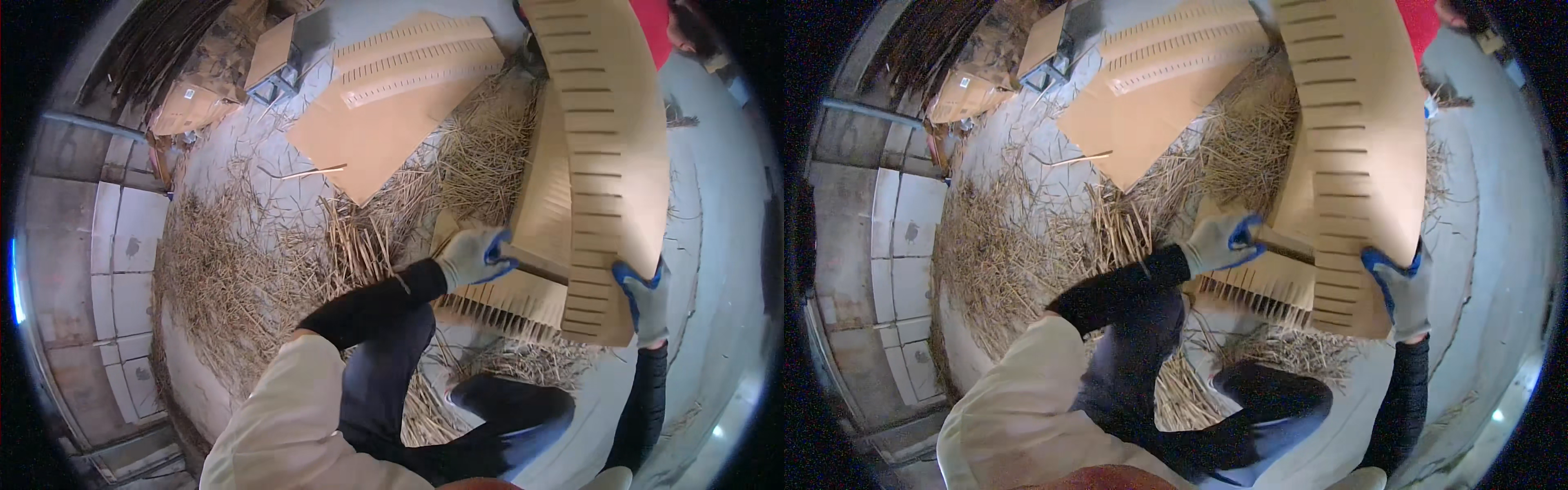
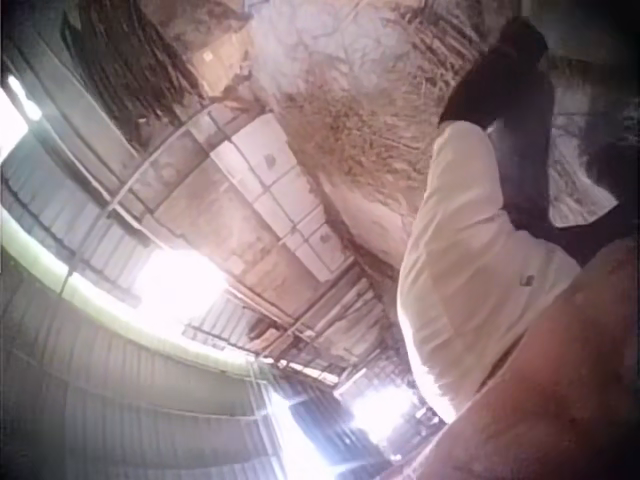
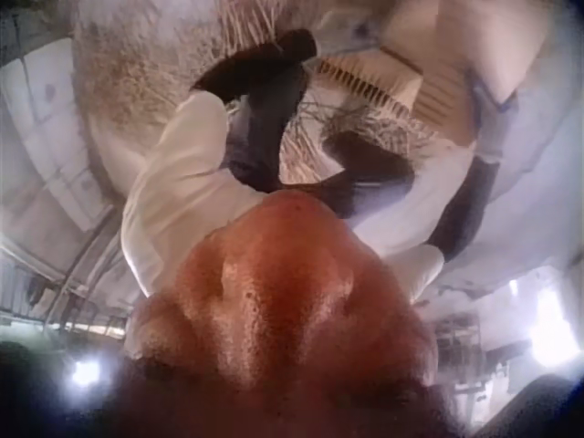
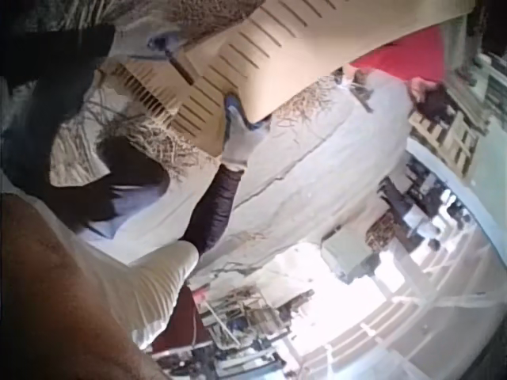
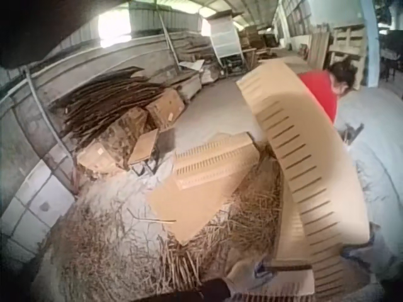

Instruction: Assembling cardboard packaging structures by inserting protective straw materials into precut slots.

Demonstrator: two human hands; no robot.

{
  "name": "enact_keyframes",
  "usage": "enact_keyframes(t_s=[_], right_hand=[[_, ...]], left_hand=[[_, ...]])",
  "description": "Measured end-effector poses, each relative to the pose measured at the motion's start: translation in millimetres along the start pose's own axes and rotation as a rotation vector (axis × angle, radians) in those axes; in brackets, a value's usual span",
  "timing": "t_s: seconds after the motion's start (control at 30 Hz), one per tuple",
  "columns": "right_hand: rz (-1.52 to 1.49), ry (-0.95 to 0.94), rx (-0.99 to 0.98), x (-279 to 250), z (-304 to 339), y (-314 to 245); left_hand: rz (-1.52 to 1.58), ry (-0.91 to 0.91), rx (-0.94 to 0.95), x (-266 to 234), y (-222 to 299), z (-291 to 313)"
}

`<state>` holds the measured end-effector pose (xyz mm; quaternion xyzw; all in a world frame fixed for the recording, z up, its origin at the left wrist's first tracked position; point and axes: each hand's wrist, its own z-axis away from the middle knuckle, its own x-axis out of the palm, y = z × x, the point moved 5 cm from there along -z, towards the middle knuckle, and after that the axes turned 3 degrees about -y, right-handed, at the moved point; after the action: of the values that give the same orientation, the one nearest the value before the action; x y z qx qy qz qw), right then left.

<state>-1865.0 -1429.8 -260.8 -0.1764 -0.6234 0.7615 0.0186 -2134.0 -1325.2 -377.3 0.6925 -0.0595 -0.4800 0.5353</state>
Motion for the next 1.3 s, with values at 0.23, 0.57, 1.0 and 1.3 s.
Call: enact_keyframes(t_s=[0.23, 0.57, 1.0, 1.3], right_hand=[[-0.008, 0.018, 0.176, -42, 72, -113], [-0.356, -0.096, 0.475, 1, 189, -214], [-0.476, -0.022, 0.515, 75, 249, -291], [-0.545, 0.096, 0.321, 119, 243, -322]], left_hand=[[0.219, -0.035, -0.277, 46, 105, 106], [0.114, -0.221, -0.382, -111, 249, 202], [0.801, -0.007, -0.491, -253, 302, 194], [0.925, 0.07, -0.413, -274, 384, 167]])
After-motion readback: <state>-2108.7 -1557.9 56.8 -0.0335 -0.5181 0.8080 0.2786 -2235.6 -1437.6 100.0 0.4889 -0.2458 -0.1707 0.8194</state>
